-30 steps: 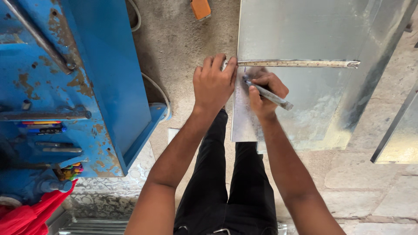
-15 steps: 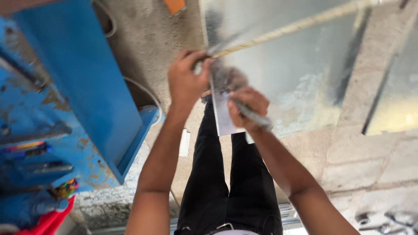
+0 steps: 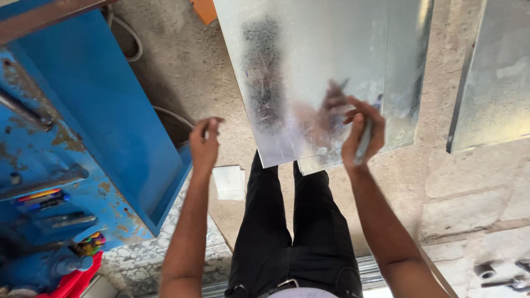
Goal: The person measures and marks a large metal sheet using a ruler and a marker. They repeatedly align the ruler, draw straight lines, and reposition the sheet to mark multiple sections. The sheet is handled and flipped to access different areas for marking.
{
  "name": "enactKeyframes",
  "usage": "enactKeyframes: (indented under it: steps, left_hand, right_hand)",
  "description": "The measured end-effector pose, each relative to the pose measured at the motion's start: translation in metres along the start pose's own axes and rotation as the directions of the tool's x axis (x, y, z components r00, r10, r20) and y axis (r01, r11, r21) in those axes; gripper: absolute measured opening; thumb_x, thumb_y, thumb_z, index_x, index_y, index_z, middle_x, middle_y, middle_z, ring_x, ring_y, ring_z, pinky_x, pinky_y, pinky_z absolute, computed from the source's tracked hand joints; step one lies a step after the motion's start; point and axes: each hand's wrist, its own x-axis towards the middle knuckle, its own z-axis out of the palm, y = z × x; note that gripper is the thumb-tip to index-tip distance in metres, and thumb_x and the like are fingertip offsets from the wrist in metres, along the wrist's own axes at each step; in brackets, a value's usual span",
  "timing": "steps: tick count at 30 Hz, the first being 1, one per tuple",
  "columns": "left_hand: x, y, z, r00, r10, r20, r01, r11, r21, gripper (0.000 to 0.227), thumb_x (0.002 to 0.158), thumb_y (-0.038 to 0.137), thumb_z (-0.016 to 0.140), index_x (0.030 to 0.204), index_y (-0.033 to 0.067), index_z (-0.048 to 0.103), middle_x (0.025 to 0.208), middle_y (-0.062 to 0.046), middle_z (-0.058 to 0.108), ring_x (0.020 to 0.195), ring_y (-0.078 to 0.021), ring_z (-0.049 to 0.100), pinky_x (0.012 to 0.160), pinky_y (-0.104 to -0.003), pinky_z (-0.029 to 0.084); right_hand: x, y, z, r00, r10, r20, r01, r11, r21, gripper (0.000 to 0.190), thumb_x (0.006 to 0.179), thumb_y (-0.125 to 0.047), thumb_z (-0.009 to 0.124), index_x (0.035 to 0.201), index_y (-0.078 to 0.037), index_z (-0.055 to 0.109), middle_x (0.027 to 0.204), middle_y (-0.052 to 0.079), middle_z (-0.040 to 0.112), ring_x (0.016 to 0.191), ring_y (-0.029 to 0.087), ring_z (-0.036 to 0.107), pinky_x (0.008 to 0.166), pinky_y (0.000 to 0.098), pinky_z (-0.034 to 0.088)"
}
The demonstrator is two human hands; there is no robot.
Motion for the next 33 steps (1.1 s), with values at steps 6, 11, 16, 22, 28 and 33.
enactKeyframes:
  steps: [6,11,16,22,28,33]
  left_hand:
    - [-0.042,-0.004,0.066,0.986,-0.134,0.096,0.152,0.967,-0.206,0.039,0.109,0.037,0.051,0.112,0.0035,0.071,0.088,-0.003,0.066,0.072,-0.0097,0.057,0.058,-0.025,0.049]
    - [-0.043,0.007,0.085,0.996,0.017,-0.093,-0.029,0.990,-0.135,0.041,0.108,0.036,0.059,0.109,-0.0031,0.069,0.105,-0.006,0.065,0.082,-0.0099,0.060,0.063,-0.025,0.050]
    - [-0.046,0.020,0.077,0.999,-0.018,-0.030,0.014,0.992,-0.124,0.043,0.104,0.040,0.064,0.104,-0.0036,0.067,0.104,-0.006,0.062,0.078,-0.0094,0.058,0.059,-0.025,0.050]
    - [-0.045,0.030,0.072,0.996,-0.087,-0.028,0.086,0.995,-0.040,0.046,0.100,0.043,0.066,0.107,-0.0026,0.066,0.098,-0.007,0.062,0.068,-0.0099,0.054,0.056,-0.026,0.046]
    - [-0.055,0.018,0.078,0.967,0.251,0.054,-0.257,0.945,0.202,0.046,0.109,0.040,0.067,0.107,-0.0062,0.067,0.106,-0.013,0.064,0.092,-0.0211,0.061,0.084,-0.036,0.052]
    - [-0.091,-0.002,0.100,0.980,0.191,0.059,-0.200,0.931,0.304,0.051,0.107,0.046,0.056,0.109,-0.0037,0.070,0.116,-0.017,0.062,0.100,-0.0260,0.061,0.086,-0.039,0.050]
  right_hand:
    - [-0.006,0.002,-0.028,0.999,0.053,-0.012,-0.054,0.989,-0.135,0.020,0.116,-0.016,0.051,0.131,-0.004,0.055,0.120,0.014,0.076,0.104,0.022,0.076,0.086,0.0332,0.063]
    - [-0.012,-0.016,-0.037,0.994,0.014,0.111,0.010,0.978,-0.207,0.020,0.112,-0.001,0.055,0.132,-0.001,0.056,0.126,0.021,0.071,0.123,0.032,0.071,0.105,0.0395,0.060]
    - [-0.003,-0.036,-0.054,0.985,-0.003,0.174,0.044,0.973,-0.228,0.024,0.107,0.004,0.061,0.130,0.001,0.056,0.129,0.022,0.068,0.127,0.033,0.068,0.109,0.0404,0.057]
    - [0.006,-0.030,-0.071,0.967,-0.011,0.253,0.118,0.904,-0.411,0.030,0.102,0.002,0.069,0.129,-0.002,0.059,0.134,0.022,0.066,0.126,0.031,0.064,0.102,0.0385,0.057]
    - [0.007,-0.018,-0.063,0.933,-0.106,0.343,0.265,0.847,-0.460,0.032,0.101,-0.005,0.072,0.132,-0.007,0.063,0.142,0.021,0.063,0.135,0.036,0.059,0.116,0.0466,0.049]
    - [0.008,-0.015,-0.057,0.923,-0.118,0.366,0.292,0.833,-0.469,0.029,0.103,-0.009,0.072,0.131,-0.005,0.063,0.148,0.021,0.059,0.141,0.039,0.055,0.125,0.0521,0.039]
